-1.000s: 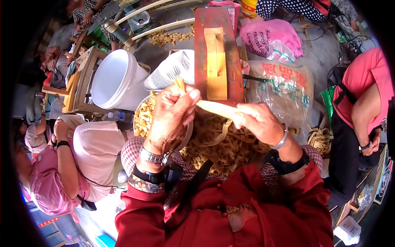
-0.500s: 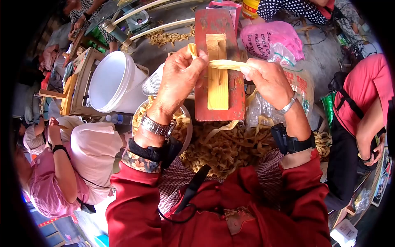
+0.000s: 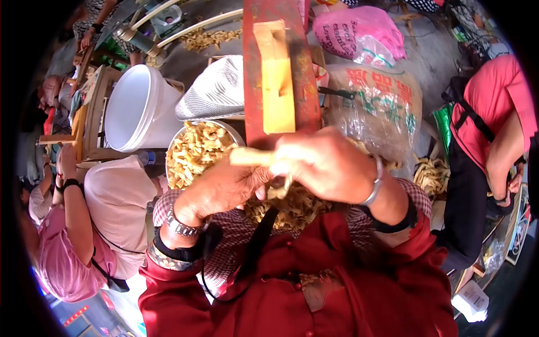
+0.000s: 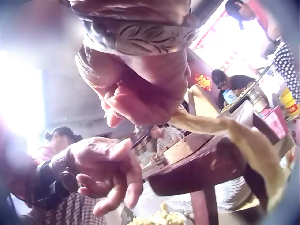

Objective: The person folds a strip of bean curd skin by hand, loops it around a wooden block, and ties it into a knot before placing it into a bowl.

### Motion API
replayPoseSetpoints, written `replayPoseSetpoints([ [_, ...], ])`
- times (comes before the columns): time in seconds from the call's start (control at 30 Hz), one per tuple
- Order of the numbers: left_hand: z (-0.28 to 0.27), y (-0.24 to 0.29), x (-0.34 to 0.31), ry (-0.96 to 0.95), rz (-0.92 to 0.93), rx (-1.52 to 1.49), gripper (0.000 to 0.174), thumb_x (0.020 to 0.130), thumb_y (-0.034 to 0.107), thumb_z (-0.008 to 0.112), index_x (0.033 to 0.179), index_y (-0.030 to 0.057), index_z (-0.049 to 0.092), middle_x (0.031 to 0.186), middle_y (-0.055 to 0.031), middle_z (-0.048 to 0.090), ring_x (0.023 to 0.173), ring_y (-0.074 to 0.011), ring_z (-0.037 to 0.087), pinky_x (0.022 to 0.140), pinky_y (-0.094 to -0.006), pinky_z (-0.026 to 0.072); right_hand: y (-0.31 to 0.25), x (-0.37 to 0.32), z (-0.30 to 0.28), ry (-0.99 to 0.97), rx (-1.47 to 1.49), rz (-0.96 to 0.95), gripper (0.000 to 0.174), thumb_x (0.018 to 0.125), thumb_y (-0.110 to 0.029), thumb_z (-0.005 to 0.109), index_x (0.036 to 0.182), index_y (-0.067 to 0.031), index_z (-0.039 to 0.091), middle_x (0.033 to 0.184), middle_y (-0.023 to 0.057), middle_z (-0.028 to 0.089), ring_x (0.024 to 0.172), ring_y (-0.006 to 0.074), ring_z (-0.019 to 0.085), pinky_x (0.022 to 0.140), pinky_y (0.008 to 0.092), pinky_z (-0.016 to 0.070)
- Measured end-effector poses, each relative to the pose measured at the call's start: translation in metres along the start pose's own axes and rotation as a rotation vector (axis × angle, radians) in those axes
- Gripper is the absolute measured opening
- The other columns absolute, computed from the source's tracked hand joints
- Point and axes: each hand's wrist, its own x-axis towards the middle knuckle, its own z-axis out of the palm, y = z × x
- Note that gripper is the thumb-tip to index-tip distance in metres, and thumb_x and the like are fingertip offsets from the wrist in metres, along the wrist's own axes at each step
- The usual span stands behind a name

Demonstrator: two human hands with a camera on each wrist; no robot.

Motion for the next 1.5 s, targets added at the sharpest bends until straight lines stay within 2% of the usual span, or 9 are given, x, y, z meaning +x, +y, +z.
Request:
replayPoseSetpoints([
  [0.1, 0.023, -0.018, 0.012, -0.083, 0.146, -0.457, 0.042, 0.088, 0.044, 0.059, 0.094, 0.003, 0.063, 0.075, -0.0019, 0.062, 0.066, -0.0089, 0.057, 0.059, -0.023, 0.0478, 0.002, -0.005, 0.034, 0.026, 0.002, -0.261, 0.014, 0.086, -0.018, 0.06, 0.078, -0.0062, 0.059, 0.06, 0.0067, 0.058, 0.054, 0.0248, 0.059, 0.049, 0.036, 0.0448],
  [0.23, 0.037, 0.006, 0.029, -0.035, -0.154, -0.684, 0.033, 0.091, 0.033, 0.058, 0.105, 0.0033, 0.062, 0.078, 0.0035, 0.058, 0.064, -0.0046, 0.048, 0.056, -0.0197, 0.0412, -0.006, -0.02, 0.078, -0.166, 0.087, -0.239, 0.019, 0.084, -0.022, 0.062, 0.076, -0.0065, 0.055, 0.063, 0.0091, 0.056, 0.057, 0.0266, 0.059, 0.051, 0.0372, 0.044],
  [0.37, 0.03, -0.008, 0.029, 0.025, -0.072, -0.596, 0.02, 0.091, 0.018, 0.06, 0.106, 0.0053, 0.062, 0.077, 0.0075, 0.055, 0.064, -0.0012, 0.044, 0.057, -0.0172, 0.0383, -0.009, -0.024, 0.072, 0.273, 0.257, -0.404, 0.015, 0.088, -0.016, 0.059, 0.086, -0.0019, 0.058, 0.076, 0.0087, 0.061, 0.059, 0.021, 0.059, 0.053, 0.0299, 0.0457],
  [0.53, 0.026, 0.014, 0.016, 0.261, 0.308, 0.093, 0.012, 0.089, 0.003, 0.056, 0.099, 0.0003, 0.061, 0.077, -0.0026, 0.058, 0.069, -0.0107, 0.053, 0.063, -0.0256, 0.0442, 0.001, -0.016, 0.046, 0.757, 0.478, 0.084, 0.015, 0.094, -0.012, 0.051, 0.099, -0.0002, 0.057, 0.078, 0.006, 0.053, 0.065, 0.013, 0.056, 0.055, 0.0266, 0.0452],
  [0.63, 0.02, 0.017, 0.009, 0.367, 0.399, 0.343, 0.01, 0.082, -0.001, 0.059, 0.092, 0.0004, 0.06, 0.078, -0.0116, 0.06, 0.073, -0.0255, 0.06, 0.065, -0.0318, 0.0477, 0.003, -0.009, 0.046, 0.709, 0.509, 0.194, 0.018, 0.095, -0.017, 0.05, 0.094, 0.0005, 0.055, 0.077, 0.0068, 0.052, 0.06, 0.0107, 0.051, 0.053, 0.0263, 0.0434],
  [0.9, 0.013, 0.027, 0.007, 0.733, 0.927, 0.942, 0.019, 0.071, 0.007, 0.07, 0.085, 0.0013, 0.058, 0.1, -0.0141, 0.059, 0.081, -0.0279, 0.062, 0.063, -0.0347, 0.0512, 0.006, -0.003, 0.026, 0.257, 0.634, 0.28, 0.03, 0.095, -0.022, 0.044, 0.084, 0.0048, 0.054, 0.064, 0.0064, 0.046, 0.063, 0.0081, 0.041, 0.057, 0.0286, 0.0389],
  [1.17, 0.013, 0.011, -0.003, 0.514, 0.675, 0.055, 0.017, 0.082, 0.007, 0.067, 0.095, 0.0006, 0.059, 0.088, -0.0057, 0.063, 0.08, -0.0148, 0.062, 0.068, -0.0264, 0.0489, 0.001, -0.006, 0.011, 0.145, 0.357, 0.056, 0.027, 0.095, -0.025, 0.052, 0.095, 0.002, 0.051, 0.081, 0.0113, 0.06, 0.073, 0.0119, 0.058, 0.063, 0.0282, 0.0466],
  [1.33, 0.017, 0.018, -0.004, 0.236, 0.586, -0.635, 0.03, 0.082, 0.012, 0.068, 0.108, -0.0008, 0.06, 0.096, -0.0079, 0.066, 0.08, -0.011, 0.062, 0.072, -0.0239, 0.0504, -0.009, -0.008, 0.011, 0.184, 0.119, -0.095, 0.018, 0.09, -0.018, 0.055, 0.097, -0.0022, 0.05, 0.083, 0.0176, 0.057, 0.074, 0.0363, 0.059, 0.062, 0.0387, 0.0456],
  [1.5, 0.016, 0.024, -0.007, -0.007, 0.574, -0.758, 0.036, 0.088, 0.011, 0.061, 0.122, -0.0016, 0.054, 0.103, -0.0107, 0.065, 0.087, -0.0169, 0.064, 0.081, -0.0268, 0.0485, -0.01, -0.012, 0.012, 0.223, 0.414, -0.034, 0.02, 0.098, -0.019, 0.044, 0.097, -0.0002, 0.049, 0.073, 0.006, 0.057, 0.059, 0.0119, 0.056, 0.053, 0.0251, 0.0452],
])
